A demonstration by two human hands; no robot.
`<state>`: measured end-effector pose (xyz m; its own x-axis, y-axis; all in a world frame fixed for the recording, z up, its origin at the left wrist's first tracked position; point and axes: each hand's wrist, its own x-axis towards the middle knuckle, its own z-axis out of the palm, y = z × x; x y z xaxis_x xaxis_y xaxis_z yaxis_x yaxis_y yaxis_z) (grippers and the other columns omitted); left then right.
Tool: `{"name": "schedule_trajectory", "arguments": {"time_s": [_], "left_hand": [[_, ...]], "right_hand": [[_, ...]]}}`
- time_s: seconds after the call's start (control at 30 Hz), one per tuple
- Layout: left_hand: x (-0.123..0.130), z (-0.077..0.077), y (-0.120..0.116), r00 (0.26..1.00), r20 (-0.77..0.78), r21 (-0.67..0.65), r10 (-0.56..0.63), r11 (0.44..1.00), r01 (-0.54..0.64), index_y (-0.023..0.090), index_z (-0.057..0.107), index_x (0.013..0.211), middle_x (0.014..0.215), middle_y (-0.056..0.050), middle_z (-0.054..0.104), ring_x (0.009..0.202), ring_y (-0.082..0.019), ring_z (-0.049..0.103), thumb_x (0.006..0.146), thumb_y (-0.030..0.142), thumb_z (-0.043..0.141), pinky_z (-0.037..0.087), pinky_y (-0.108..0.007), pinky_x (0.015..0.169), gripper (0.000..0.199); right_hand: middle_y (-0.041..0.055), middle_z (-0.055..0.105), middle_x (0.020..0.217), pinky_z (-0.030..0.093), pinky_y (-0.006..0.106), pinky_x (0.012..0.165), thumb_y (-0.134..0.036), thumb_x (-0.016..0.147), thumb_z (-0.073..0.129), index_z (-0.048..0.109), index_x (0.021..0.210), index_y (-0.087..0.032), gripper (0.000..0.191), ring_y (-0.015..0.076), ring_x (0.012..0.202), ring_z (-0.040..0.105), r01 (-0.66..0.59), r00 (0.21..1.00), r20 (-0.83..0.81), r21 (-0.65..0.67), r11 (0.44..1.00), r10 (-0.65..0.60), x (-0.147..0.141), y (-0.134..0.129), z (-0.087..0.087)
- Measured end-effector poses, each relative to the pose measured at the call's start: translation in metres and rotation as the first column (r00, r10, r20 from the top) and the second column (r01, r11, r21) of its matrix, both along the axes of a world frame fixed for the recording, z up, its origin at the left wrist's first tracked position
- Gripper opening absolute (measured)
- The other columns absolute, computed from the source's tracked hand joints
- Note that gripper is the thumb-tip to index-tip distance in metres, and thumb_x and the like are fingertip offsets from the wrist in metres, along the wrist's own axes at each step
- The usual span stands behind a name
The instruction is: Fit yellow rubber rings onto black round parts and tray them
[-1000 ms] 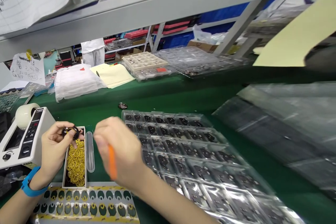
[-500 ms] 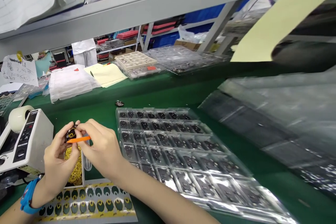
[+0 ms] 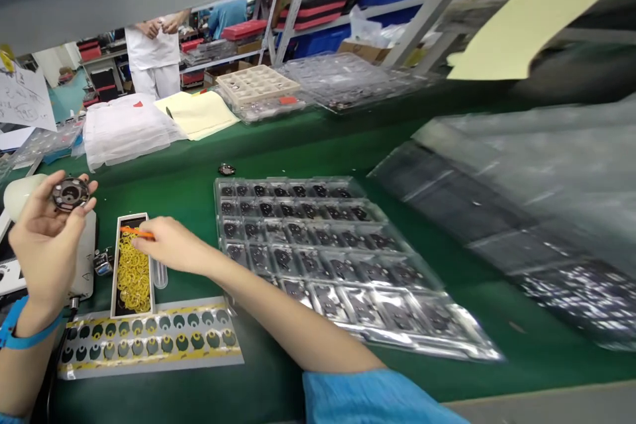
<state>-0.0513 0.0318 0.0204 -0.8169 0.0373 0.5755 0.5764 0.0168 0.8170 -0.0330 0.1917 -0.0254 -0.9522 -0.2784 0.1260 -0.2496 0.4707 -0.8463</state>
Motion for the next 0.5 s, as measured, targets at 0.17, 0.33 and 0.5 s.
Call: {"name": "schedule_trajectory", "arguments": {"time_s": [0.17, 0.33, 0.5], "left_hand": [[0.011, 0.011, 0.001, 0.994, 0.061, 0.015, -0.087, 0.996, 0.086, 0.019, 0.063, 0.117, 0.11, -0.004, 0.071, 0.105, -0.023, 0.067, 0.08, 0.008, 0.071, 0.058, -0.027, 0.091, 0.04], [0.016, 0.011, 0.003, 0.981, 0.162, -0.003, -0.105, 0.994, 0.106, 0.019, 0.066, 0.117, 0.102, -0.003, 0.073, 0.104, -0.025, 0.068, 0.079, 0.011, 0.075, 0.056, -0.032, 0.098, 0.04], [0.015, 0.003, 0.004, 0.921, 0.345, -0.034, -0.182, 0.978, 0.206, 0.02, 0.063, 0.121, 0.106, -0.006, 0.073, 0.102, -0.022, 0.069, 0.082, 0.02, 0.075, 0.056, -0.02, 0.091, 0.041]], "right_hand": [[0.0025, 0.062, 0.089, 0.034, 0.025, 0.062, -0.002, 0.08, 0.049, 0.057, 0.095, -0.017, 0.023, 0.0144, 0.073, 0.054, 0.137, 0.988, -0.089, 0.102, 0.985, -0.128, 0.005, 0.024, 0.005], [0.0065, 0.064, 0.091, 0.038, 0.026, 0.065, -0.014, 0.09, 0.052, 0.065, 0.093, -0.013, 0.014, 0.0175, 0.077, 0.058, 0.236, 0.965, -0.226, 0.546, 0.804, -0.129, 0.043, 0.113, 0.015], [0.0057, 0.066, 0.084, 0.036, 0.024, 0.056, -0.002, 0.082, 0.058, 0.072, 0.087, -0.014, 0.019, 0.0163, 0.068, 0.061, 0.055, 0.997, -0.073, 0.712, 0.7, -0.005, 0.078, 0.163, -0.023]]}}
